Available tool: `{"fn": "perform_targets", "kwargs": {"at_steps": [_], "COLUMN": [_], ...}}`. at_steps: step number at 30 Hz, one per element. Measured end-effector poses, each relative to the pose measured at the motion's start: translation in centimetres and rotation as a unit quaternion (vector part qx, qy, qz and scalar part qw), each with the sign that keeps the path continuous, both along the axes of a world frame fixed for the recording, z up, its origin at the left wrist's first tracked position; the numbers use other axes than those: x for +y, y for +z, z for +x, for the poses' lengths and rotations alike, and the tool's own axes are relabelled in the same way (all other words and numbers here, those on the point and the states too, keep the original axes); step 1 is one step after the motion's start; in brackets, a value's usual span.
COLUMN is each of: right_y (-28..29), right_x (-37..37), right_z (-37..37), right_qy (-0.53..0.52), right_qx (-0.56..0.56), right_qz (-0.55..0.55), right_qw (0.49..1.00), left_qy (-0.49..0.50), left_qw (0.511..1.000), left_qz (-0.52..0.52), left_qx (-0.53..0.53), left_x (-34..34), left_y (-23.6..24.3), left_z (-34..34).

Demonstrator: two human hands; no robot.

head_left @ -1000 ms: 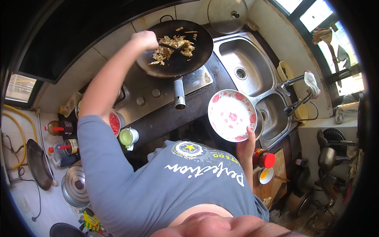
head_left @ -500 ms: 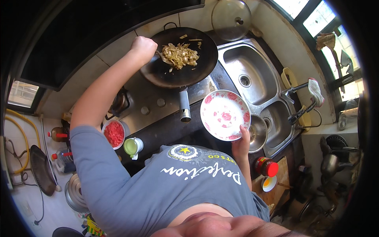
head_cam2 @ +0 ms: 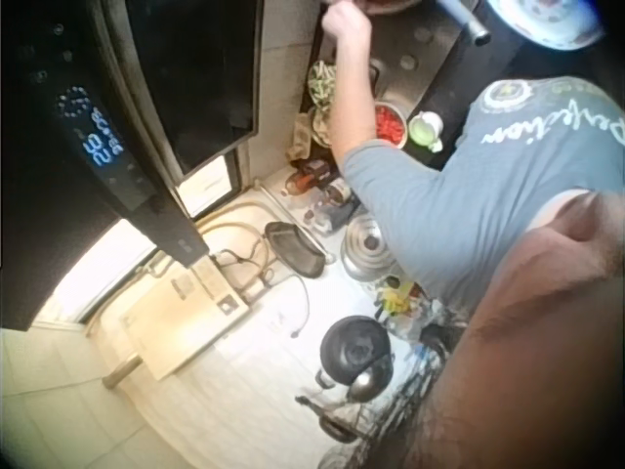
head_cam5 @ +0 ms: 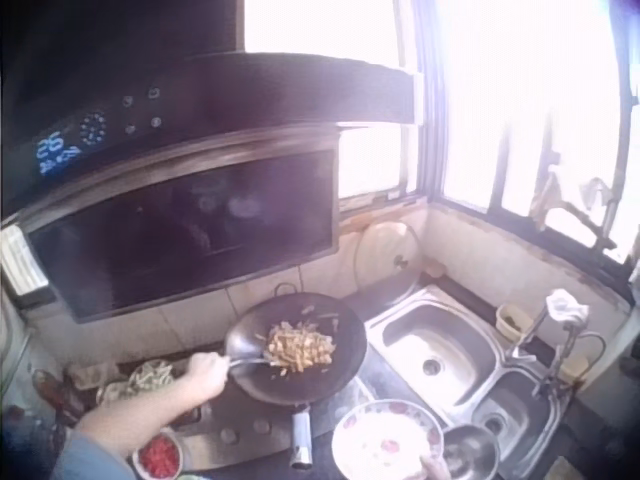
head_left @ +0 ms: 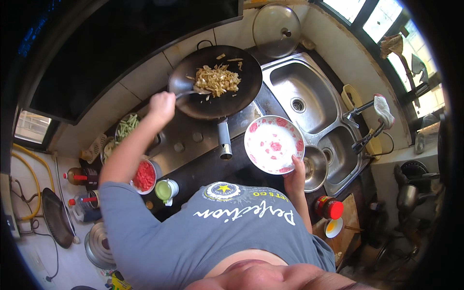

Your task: The person uses a ladle to transfer cooked food from a wok into a floral bowl and then cleans the wok in a sink using a handheld scrubber and water.

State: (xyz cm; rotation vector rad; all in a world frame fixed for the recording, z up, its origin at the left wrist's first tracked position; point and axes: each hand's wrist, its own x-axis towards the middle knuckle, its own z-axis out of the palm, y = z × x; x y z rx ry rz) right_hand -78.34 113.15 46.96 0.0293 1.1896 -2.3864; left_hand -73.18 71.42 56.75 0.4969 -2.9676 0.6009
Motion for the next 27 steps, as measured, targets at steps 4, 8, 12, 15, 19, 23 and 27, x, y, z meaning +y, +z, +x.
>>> {"fn": "perform_targets", "kwargs": {"at_steps": [4, 8, 12, 15, 19, 23, 27], "right_y": [0.0, 0.7, 1.9, 1.7, 2.4, 3.2, 2.4], "right_x": [-0.2, -0.3, -1.0, -1.7, -5.2, -9.5, -13.9], "right_z": [-0.1, 0.3, 0.6, -0.2, -2.9, -6.7, -10.0], "right_qy": [-0.003, -0.014, -0.016, 0.01, 0.034, 0.127, 0.176], "right_qx": [0.004, 0.007, -0.001, 0.014, 0.009, 0.09, 0.019], "right_qz": [-0.004, 0.006, 0.011, 0.01, 0.005, 0.061, 0.053], "right_qw": [1.0, 1.0, 1.0, 1.0, 0.999, 0.986, 0.983], "left_qy": [0.077, 0.073, 0.079, 0.071, 0.076, 0.071, 0.059], "left_qw": [0.993, 0.985, 0.981, 0.979, 0.98, 0.981, 0.98], "left_qz": [0.064, 0.098, 0.096, 0.097, 0.088, 0.063, 0.045], "left_qx": [0.057, 0.126, 0.148, 0.163, 0.161, 0.168, 0.186], "left_x": [1.1, 1.6, 1.6, 1.6, 2.1, 1.9, 2.5], "left_y": [-5.3, -7.4, -7.3, -6.6, -4.5, -2.0, 1.1], "left_z": [-2.0, -2.7, -0.7, 1.3, 3.9, 6.3, 7.9]}}
